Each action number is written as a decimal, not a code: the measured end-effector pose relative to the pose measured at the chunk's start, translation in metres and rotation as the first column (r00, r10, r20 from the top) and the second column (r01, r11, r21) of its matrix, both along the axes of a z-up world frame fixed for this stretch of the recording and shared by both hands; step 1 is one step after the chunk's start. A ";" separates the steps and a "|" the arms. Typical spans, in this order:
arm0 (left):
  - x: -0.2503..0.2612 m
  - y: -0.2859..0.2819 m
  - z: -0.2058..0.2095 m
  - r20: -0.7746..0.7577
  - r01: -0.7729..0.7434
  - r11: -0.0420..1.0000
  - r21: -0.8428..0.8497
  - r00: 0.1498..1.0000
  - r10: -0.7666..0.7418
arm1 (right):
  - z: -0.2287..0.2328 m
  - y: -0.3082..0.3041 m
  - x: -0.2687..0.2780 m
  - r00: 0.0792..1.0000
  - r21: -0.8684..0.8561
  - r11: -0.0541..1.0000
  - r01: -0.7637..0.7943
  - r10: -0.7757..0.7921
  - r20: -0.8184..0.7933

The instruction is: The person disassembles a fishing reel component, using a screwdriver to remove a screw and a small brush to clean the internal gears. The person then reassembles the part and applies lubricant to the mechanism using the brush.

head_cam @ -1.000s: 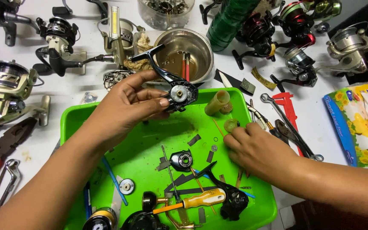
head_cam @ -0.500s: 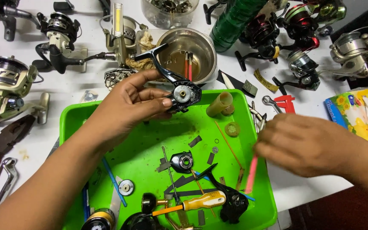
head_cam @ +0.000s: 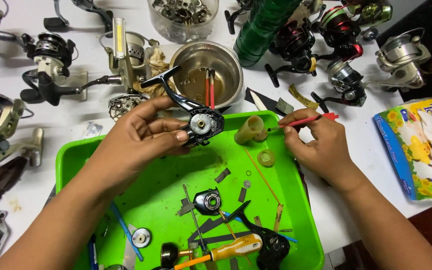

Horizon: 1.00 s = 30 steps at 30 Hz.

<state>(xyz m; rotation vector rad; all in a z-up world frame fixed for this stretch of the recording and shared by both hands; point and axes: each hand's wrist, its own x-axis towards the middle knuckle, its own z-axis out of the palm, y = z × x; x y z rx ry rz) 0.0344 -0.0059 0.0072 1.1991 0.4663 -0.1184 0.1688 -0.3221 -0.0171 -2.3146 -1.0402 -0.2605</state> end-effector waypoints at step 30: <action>0.001 0.003 -0.010 0.007 -0.031 0.999 -0.025 1.000 0.031 | -0.007 0.017 0.024 0.842 0.108 0.969 0.222 -0.135 -0.523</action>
